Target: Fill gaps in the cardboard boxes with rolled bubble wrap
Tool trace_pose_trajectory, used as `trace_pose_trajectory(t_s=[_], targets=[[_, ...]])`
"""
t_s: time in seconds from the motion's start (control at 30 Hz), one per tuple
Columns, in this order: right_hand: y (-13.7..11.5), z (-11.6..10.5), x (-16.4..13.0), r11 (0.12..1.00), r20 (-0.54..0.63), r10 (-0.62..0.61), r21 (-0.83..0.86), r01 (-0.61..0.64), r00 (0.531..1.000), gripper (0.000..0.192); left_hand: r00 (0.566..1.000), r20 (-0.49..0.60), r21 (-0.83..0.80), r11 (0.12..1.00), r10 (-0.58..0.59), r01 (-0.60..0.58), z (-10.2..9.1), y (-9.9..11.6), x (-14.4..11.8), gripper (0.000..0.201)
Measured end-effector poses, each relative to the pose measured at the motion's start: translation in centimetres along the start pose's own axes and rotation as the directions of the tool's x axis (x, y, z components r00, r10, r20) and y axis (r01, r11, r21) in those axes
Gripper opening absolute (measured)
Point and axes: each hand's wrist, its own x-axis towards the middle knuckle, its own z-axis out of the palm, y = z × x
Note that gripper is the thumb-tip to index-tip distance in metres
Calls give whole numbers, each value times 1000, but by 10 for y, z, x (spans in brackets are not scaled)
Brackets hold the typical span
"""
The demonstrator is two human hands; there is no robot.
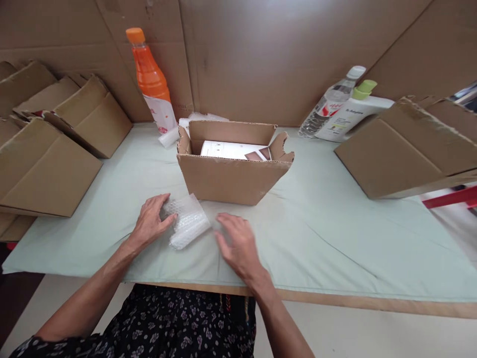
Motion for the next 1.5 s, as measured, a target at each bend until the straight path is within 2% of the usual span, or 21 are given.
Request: trace_pose_trajectory(t_s=[0.1,0.17,0.27,0.33,0.5,0.57,0.7,0.87,1.0,1.1,1.2,1.33,1.43,1.5], targets=[[-26,23,15,982,211,-176,-24,185,962,41,1000,-19,-60,998,-17,16,3,9,3,50],[-37,33,25,971,304,-210,-46,234,929,44,999,-28,-75,997,-21,19,4,13,4,38],[-41,35,29,960,379,-230,-65,274,896,33,1000,-23,-67,998,-18,17,2,14,-1,27],[-34,27,25,960,378,-231,-62,273,897,27,999,-18,-62,998,-26,25,-1,13,-6,23],[-10,-5,5,980,289,-180,-33,198,940,24,999,14,-76,996,-40,41,-4,12,-19,19],[-8,-12,0,983,260,-167,-34,182,951,23,999,22,-84,995,-44,46,-4,13,-21,20],[-20,2,1,982,260,-152,-66,175,953,12,998,23,-88,995,-54,56,-2,15,-20,21],[-38,28,1,952,382,-221,-113,283,897,30,998,21,-84,995,-57,58,-8,14,-22,20],[-33,15,-14,955,417,-194,-127,269,888,25,997,18,-91,993,-78,79,-12,12,-22,18],[-24,-5,-30,966,395,-142,-144,214,907,13,995,14,-108,989,-96,97,-11,12,-22,18],[-17,-17,-41,975,341,-74,-172,140,937,14,994,22,-125,986,-108,110,-10,13,-21,16],[-13,-19,-46,981,257,-28,-181,76,966,17,991,45,-142,981,-126,131,-13,11,-23,14],[-10,-17,-48,982,241,-51,-164,92,969,7,987,71,-163,974,-146,156,-19,9,-26,18],[-6,-15,-49,981,242,-78,-156,118,967,12,984,87,-177,969,-158,171,-22,9,-27,21]])
